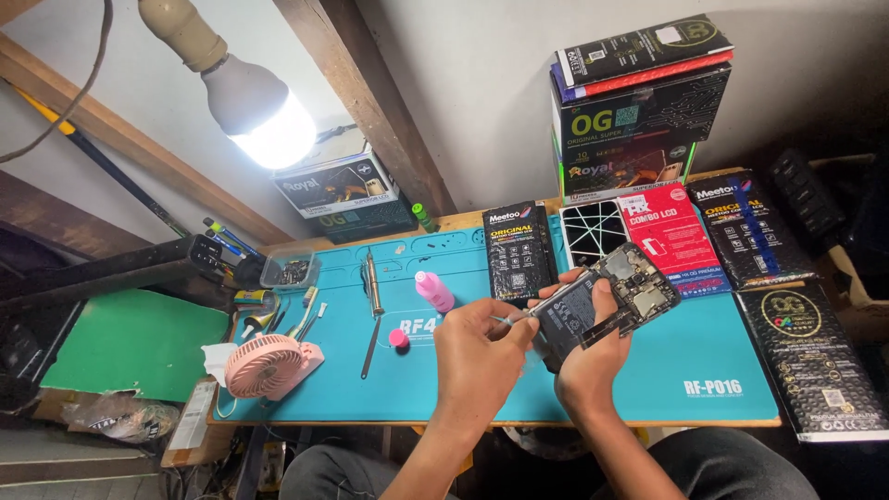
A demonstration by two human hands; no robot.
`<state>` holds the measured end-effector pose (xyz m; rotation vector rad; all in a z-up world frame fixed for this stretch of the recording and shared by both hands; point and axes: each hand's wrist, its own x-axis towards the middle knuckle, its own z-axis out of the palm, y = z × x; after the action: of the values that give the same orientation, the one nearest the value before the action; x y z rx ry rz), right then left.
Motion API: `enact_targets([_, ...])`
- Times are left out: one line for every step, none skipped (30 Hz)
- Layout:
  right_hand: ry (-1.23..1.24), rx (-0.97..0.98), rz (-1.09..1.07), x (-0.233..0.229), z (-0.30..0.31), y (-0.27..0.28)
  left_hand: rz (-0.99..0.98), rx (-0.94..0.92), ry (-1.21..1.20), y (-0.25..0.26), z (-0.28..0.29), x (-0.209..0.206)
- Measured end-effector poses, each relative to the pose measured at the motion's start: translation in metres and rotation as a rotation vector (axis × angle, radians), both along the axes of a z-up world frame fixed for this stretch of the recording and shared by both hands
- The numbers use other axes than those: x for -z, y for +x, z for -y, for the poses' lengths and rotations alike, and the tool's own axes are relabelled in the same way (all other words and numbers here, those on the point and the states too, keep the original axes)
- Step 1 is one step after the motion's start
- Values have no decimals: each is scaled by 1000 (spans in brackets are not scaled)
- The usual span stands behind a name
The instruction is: The person holds a disassembled smartphone and uses a small tool to work on the internal components. They then apply a liquid from a pink bottle onto the device's interior.
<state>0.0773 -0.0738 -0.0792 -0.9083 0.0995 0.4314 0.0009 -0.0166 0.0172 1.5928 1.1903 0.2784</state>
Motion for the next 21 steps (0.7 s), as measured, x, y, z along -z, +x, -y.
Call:
enact_targets([0,1,-1,-4,1,-2,-1,1,0,-1,2,-2])
enact_targets([-17,25,-27,-8,3,-4,-9,-3,38,-1,3,-3])
enact_targets([-33,53,-51,-12,4,-4,-15,-4,77,0,5,-5])
enact_targets([-32,57,-50,-10,3,-2,-14,0,78,1,3,-3])
enact_targets([-9,59,-45,-5,2,-1,11,-9,90,1,3,1])
enact_targets([15,62,-40,-1,2,0,36,-18,101,1,2,6])
enact_targets([14,62,-40,-2,2,0,36,-17,100,1,2,10])
enact_targets([26,60,-62,-3,2,-1,91,-1,138,0,1,14])
enact_targets([39,57,-85,-5,2,-1,146,15,176,-1,0,18])
enact_targets([38,57,-85,-4,2,-1,145,16,175,-1,0,20])
enact_targets([37,62,-87,-3,2,-1,168,14,167,-1,1,21])
enact_targets([35,66,-90,-2,2,0,191,13,158,-1,1,23])
enact_targets([36,68,-89,-2,2,0,192,15,158,-1,1,26])
enact_targets([36,62,-87,-1,3,0,207,10,129,-1,1,28])
enact_targets([35,52,-88,-1,5,-1,220,2,97,-2,2,31])
enact_targets([33,52,-89,-1,4,-1,218,1,95,-1,3,30])
enact_targets([31,58,-88,-1,3,0,240,-2,118,-1,3,29])
enact_targets([29,63,-86,-2,3,0,262,-5,141,0,4,28])
enact_targets([29,63,-86,-3,1,0,262,-5,140,0,3,24])
enact_targets([48,50,-96,-4,0,1,221,-22,139,0,3,19])
enact_targets([68,38,-107,-4,-1,2,179,-38,139,1,3,15])
